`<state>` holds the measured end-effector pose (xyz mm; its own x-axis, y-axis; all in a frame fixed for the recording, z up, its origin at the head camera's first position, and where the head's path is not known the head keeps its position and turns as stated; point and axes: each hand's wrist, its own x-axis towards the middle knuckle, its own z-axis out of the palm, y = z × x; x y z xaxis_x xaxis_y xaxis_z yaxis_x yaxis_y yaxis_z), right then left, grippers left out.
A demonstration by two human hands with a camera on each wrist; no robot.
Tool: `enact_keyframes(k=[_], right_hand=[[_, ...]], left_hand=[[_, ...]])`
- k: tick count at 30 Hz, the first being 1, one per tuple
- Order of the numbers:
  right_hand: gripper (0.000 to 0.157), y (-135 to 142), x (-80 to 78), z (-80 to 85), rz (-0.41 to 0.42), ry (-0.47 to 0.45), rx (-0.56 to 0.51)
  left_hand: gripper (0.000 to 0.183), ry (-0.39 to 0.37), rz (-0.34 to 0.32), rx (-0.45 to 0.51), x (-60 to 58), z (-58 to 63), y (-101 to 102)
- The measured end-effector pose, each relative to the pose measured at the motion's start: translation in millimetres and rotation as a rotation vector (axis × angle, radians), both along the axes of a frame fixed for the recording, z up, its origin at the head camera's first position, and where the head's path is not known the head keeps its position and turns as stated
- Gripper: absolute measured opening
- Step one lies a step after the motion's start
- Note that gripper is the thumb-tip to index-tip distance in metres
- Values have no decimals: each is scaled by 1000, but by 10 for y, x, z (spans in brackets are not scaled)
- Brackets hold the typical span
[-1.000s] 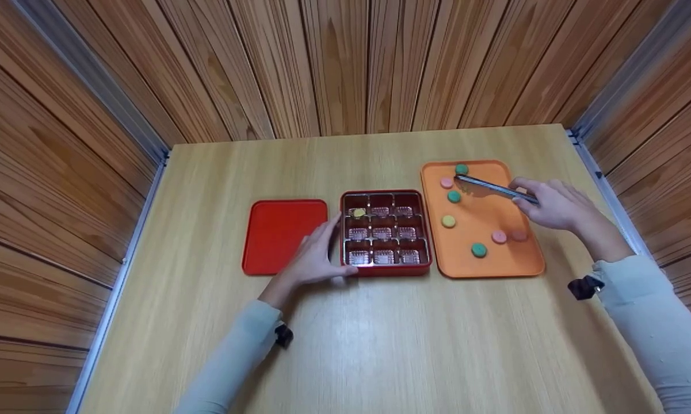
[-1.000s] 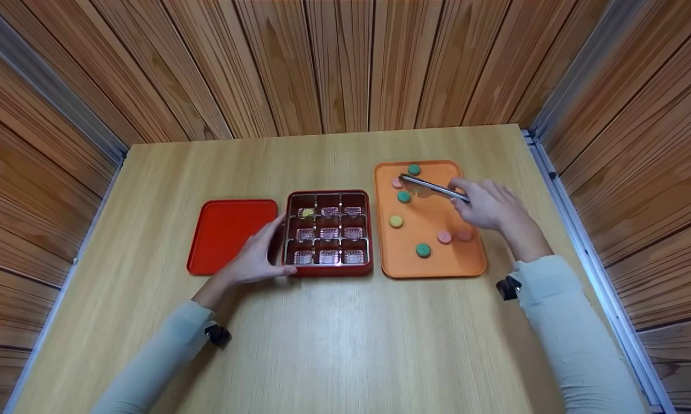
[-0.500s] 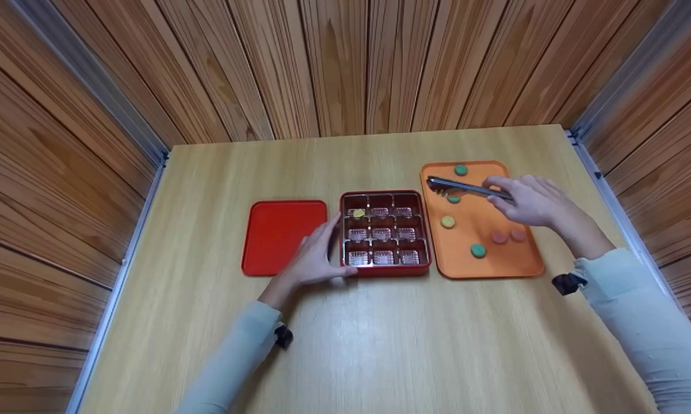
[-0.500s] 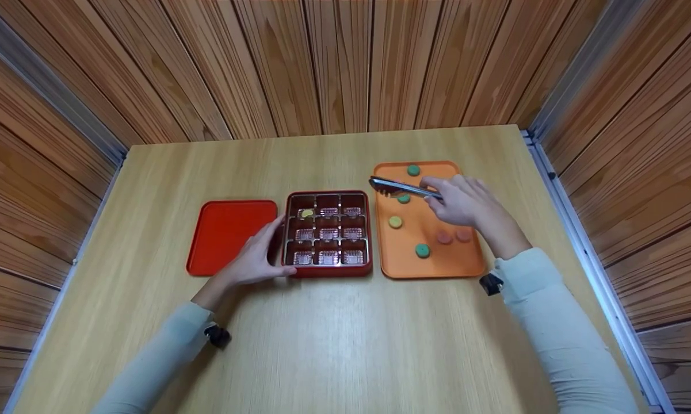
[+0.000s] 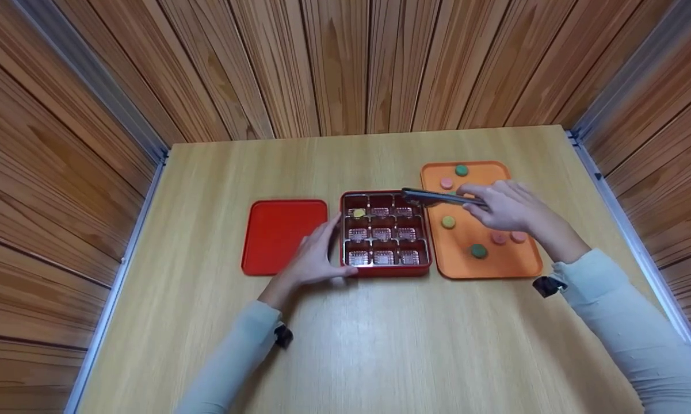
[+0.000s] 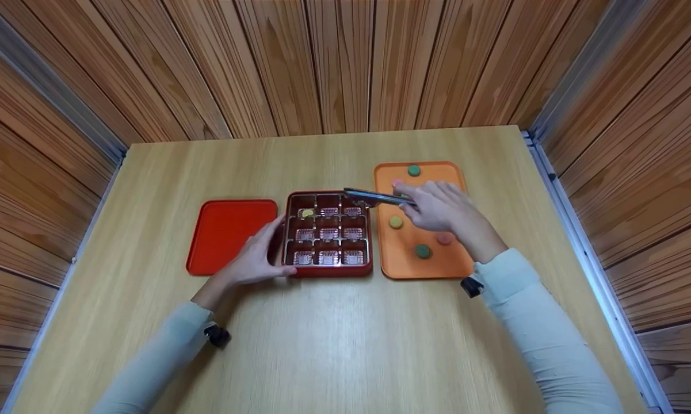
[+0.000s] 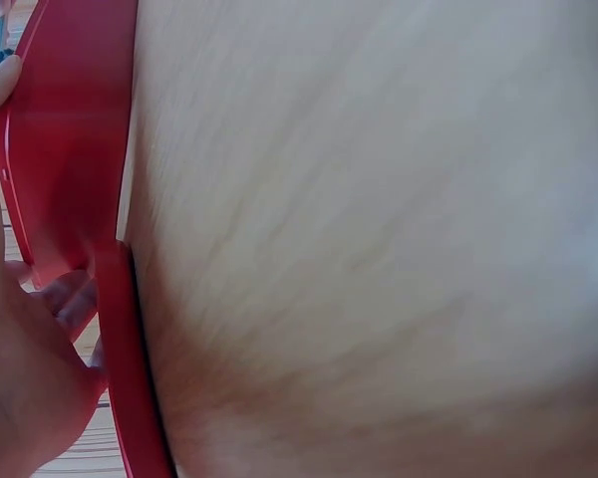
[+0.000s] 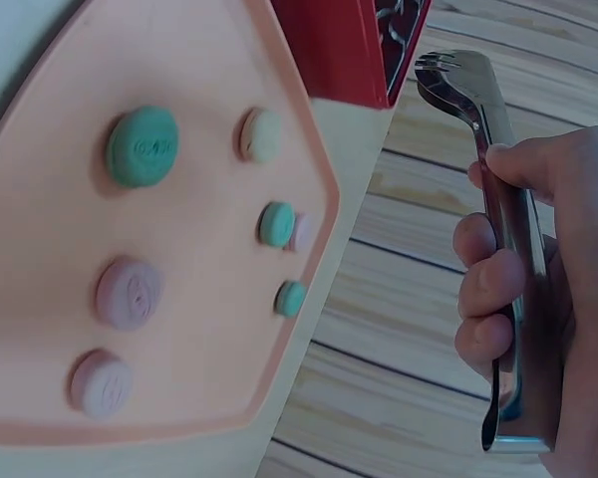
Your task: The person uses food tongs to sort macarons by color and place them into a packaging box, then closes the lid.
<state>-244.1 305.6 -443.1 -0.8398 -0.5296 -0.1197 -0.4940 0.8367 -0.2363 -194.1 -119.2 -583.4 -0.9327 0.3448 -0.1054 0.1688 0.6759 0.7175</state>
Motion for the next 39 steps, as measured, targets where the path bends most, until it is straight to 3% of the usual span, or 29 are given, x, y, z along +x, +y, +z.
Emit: enact_keyframes(k=[12, 23, 32, 39], right_hand=[[24, -307, -20, -73, 75, 62, -26], [39, -605, 21, -105, 90, 43, 17], [41, -787, 30, -136, 124, 25, 21], [40, -876, 20, -193, 187, 71, -15]], left_hand=[[138, 3, -6, -8, 15, 2, -3], [135, -9, -6, -15, 12, 7, -3], [136, -6, -11, -21, 10, 20, -12], [134, -13, -8, -29, 7, 44, 5]])
